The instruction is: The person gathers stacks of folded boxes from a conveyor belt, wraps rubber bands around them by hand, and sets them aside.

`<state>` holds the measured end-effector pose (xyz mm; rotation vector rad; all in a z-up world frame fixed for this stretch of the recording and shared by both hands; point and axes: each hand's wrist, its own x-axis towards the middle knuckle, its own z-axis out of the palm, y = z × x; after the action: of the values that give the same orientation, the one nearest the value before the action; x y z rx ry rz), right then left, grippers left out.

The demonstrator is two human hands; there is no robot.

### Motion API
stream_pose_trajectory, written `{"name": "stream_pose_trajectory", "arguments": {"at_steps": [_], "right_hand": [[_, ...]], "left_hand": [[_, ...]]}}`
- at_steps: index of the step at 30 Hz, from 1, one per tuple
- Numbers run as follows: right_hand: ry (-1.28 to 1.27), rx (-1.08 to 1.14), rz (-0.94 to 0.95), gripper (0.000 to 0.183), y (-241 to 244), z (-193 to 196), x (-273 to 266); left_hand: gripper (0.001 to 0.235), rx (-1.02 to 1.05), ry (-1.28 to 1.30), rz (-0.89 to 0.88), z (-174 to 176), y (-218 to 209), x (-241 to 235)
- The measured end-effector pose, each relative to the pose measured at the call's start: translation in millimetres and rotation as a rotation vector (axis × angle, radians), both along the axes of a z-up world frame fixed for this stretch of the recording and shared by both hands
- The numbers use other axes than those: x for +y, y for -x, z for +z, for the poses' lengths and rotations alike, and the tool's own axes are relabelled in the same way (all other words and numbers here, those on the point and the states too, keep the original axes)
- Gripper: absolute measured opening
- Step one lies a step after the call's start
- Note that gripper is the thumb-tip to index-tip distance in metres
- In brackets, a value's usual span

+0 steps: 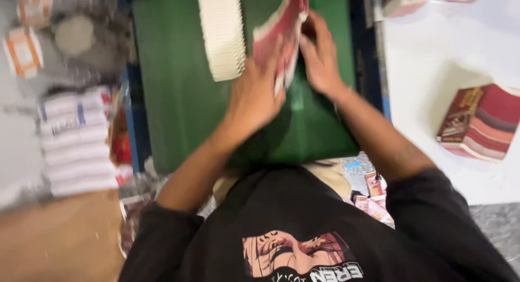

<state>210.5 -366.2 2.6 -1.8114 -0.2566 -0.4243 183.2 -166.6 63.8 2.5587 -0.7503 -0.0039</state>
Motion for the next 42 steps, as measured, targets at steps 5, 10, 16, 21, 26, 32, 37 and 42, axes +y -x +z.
{"name": "stream_pose_trajectory", "arguments": {"at_steps": [5, 10, 16, 21, 26, 32, 37, 42], "right_hand": [[-0.309, 0.233, 0.090, 0.049, -89.2, 3.3, -49.3], [-0.330, 0.392, 0.007, 0.055, -84.1, 9.3, -40.7], [0.238, 0.174, -0.364, 0.030, -68.8, 17.7, -19.8], [0.138, 0.111, -0.423, 0.045, -50.2, 15.6, -15.2], [0.218, -0.227, -0.287, 0.057, -27.8, 15.2, -16.1], [0.621, -0.236, -0.132, 0.141, -36.7, 28.3, -21.4], [0.660, -0.091, -0.120, 0.136, -63.4, 32.7, -33.7], [0.546, -0.066, -0.264, 0.128, -42.3, 24.7, -23.7]], "left_hand": [[0.131, 0.084, -0.087, -0.031, -5.9, -179.3, -27.2], [0.066, 0.666, 0.475, -0.239, -31.7, -228.8, -11.4], [0.060, 0.610, 0.441, 0.141, -0.5, -191.0, -55.9], [0.077, 0.131, 0.076, 0.238, -0.2, -164.9, -69.9], [0.079, 0.116, 0.061, 0.300, -4.1, -155.3, -75.2], [0.067, 0.021, 0.263, 0.187, -18.4, -152.3, -74.8], [0.079, 0.008, 0.332, 0.308, -11.5, -184.1, -86.2], [0.094, 0.075, 0.185, 0.370, -1.0, -182.5, -98.5]]}}
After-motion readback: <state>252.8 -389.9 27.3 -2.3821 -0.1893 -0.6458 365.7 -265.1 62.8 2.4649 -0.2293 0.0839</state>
